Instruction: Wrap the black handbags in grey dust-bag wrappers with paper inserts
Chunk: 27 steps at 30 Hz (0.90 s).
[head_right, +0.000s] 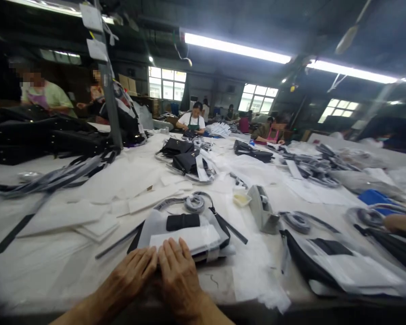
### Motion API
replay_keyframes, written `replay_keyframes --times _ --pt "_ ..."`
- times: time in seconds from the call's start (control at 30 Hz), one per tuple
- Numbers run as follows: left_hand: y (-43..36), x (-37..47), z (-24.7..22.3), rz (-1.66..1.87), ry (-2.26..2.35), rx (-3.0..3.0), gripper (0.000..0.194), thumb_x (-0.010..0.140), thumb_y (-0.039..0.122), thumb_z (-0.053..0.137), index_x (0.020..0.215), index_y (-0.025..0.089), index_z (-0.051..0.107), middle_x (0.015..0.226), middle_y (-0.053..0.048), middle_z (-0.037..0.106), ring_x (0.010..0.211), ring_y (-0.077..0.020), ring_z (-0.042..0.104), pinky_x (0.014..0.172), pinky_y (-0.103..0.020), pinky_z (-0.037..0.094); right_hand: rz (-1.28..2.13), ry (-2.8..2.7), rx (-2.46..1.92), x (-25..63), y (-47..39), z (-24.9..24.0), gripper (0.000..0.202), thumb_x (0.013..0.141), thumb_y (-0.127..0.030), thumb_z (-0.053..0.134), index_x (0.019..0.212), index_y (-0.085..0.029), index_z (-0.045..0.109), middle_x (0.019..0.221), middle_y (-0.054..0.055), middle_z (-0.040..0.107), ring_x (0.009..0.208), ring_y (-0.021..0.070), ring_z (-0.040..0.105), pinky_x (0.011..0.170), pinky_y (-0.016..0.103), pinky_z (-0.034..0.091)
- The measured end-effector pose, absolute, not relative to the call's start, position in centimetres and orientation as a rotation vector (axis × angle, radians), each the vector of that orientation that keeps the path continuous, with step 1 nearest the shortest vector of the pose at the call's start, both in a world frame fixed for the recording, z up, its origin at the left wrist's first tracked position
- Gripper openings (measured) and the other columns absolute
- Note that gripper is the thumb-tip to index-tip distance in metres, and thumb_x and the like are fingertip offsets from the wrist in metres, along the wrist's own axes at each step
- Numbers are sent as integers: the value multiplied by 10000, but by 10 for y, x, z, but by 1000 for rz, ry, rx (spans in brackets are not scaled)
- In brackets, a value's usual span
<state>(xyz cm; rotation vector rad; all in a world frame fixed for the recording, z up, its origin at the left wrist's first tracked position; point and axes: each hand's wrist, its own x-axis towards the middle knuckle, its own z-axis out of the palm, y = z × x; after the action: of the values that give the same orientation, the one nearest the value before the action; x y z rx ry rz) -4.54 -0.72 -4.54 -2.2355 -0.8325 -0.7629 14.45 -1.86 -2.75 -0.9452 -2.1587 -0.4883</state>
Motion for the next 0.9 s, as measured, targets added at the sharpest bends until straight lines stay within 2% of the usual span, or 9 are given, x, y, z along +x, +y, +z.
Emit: replay_keyframes --times 0.1,0.13,0.27,0.33,0.53,0.67,0.77,0.87,0.9 --pt "6 -53 -41 -796 -786 -2278 434 923 -3 291 1251 133 541 1118 -118 694 993 -219 669 935 -379 482 -513 -2078 -964 136 -9 -38 551 937 -501 519 1303 -90 553 1177 172 703 1164 321 616 1045 504 456" --pt "10 -56 -37 -817 -776 -2278 441 923 0 295 1266 135 536 1117 -117 695 994 -211 669 937 -366 485 -516 -2056 -979 133 -6 -40 519 943 -476 506 1295 -98 554 1166 166 704 1148 315 619 1040 497 454" --pt "17 -60 -24 -845 -724 -2284 439 928 23 332 1291 146 545 1121 -113 704 1008 -199 674 945 -328 492 -554 -2034 -1032 129 8 -36 308 993 -190 370 1220 -159 575 1101 114 714 1065 255 631 1004 448 459" --pt "16 -60 -23 -870 -722 -2272 449 922 21 330 1291 150 550 1114 -110 709 996 -199 681 946 -327 487 -568 -2095 -996 133 13 -30 288 1002 -161 337 1150 -163 584 1036 103 711 985 243 638 939 427 480" --pt "12 -53 -19 -804 -787 -2251 431 928 81 363 1306 178 546 1207 -87 687 1080 -233 658 1062 -401 394 -555 -2278 -882 147 27 -11 174 976 -224 406 1022 -166 564 882 78 678 795 222 627 747 369 484" --pt "24 -48 -15 -961 -833 -2176 480 943 38 287 1346 171 511 1091 -84 711 1032 -227 667 1059 -409 390 -453 -2276 -949 137 30 1 125 908 -287 495 904 -186 568 826 62 683 725 226 617 696 376 491" --pt "32 -55 -15 -947 -790 -2231 528 949 17 311 1423 186 470 1071 -63 719 982 -191 678 1050 -355 390 -303 -2247 -928 146 30 20 195 909 -366 554 991 -195 601 891 45 722 783 214 657 742 343 514" --pt "33 -63 -17 -940 -829 -2292 589 964 30 313 1516 223 376 1144 -54 714 1030 -181 668 1073 -333 371 -154 -2154 -1030 201 43 50 334 973 -397 511 1247 -221 585 1164 69 714 1037 207 664 915 317 508" --pt "32 -66 -18 -950 -859 -2304 609 964 33 314 1535 244 345 1160 -47 712 1043 -182 665 1070 -331 376 -172 -2103 -1175 228 52 59 329 1004 -351 442 1263 -217 594 1204 84 701 1104 211 644 964 331 494"
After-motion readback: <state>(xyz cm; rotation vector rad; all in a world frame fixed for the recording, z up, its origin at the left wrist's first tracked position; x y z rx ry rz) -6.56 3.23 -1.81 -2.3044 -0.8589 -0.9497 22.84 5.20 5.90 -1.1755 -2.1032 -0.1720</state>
